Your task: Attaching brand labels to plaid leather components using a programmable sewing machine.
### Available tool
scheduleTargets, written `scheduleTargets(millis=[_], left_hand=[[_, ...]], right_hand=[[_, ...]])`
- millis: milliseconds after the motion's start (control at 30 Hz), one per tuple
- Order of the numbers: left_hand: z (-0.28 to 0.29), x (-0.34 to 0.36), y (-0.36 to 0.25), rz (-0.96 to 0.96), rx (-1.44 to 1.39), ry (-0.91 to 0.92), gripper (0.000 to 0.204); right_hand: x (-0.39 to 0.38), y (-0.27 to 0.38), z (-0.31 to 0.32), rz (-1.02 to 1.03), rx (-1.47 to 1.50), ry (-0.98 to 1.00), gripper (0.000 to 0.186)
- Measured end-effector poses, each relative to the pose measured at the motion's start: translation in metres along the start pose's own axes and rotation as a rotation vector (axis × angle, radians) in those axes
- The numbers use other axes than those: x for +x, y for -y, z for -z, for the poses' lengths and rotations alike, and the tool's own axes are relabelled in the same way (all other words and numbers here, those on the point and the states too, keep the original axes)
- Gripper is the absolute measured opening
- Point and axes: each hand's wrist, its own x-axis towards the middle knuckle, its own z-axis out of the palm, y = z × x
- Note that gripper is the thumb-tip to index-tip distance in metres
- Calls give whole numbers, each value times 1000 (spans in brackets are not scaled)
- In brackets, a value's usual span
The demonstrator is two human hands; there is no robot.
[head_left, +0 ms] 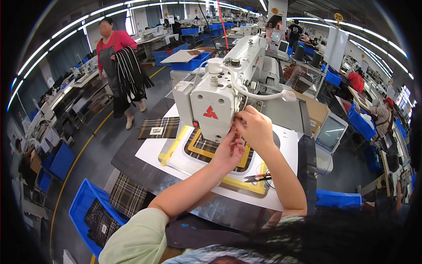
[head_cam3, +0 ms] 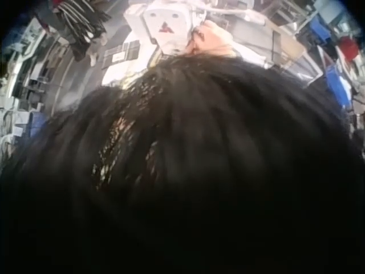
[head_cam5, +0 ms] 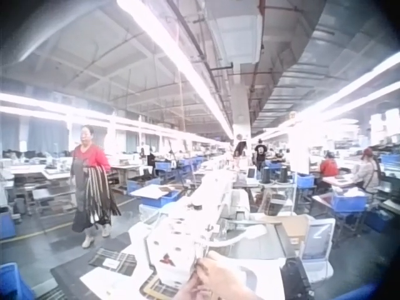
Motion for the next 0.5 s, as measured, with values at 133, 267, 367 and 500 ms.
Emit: scheduleTargets(millis=[133,267,367,500], left_hand=[[10,-4,0,9,175,20,16],[22,-36,-16,166,538,24,28],[35,-54,-39,291,752,38,34],[45,-59,-66,402,1025,209,35]], right_hand=[[1,-2,0,-2,-19,-15,7],[3,1,-1,-20,-6,13,7],[3,5,-4,-50,30,25,8],[2,11,7,-72,-58,39,7]])
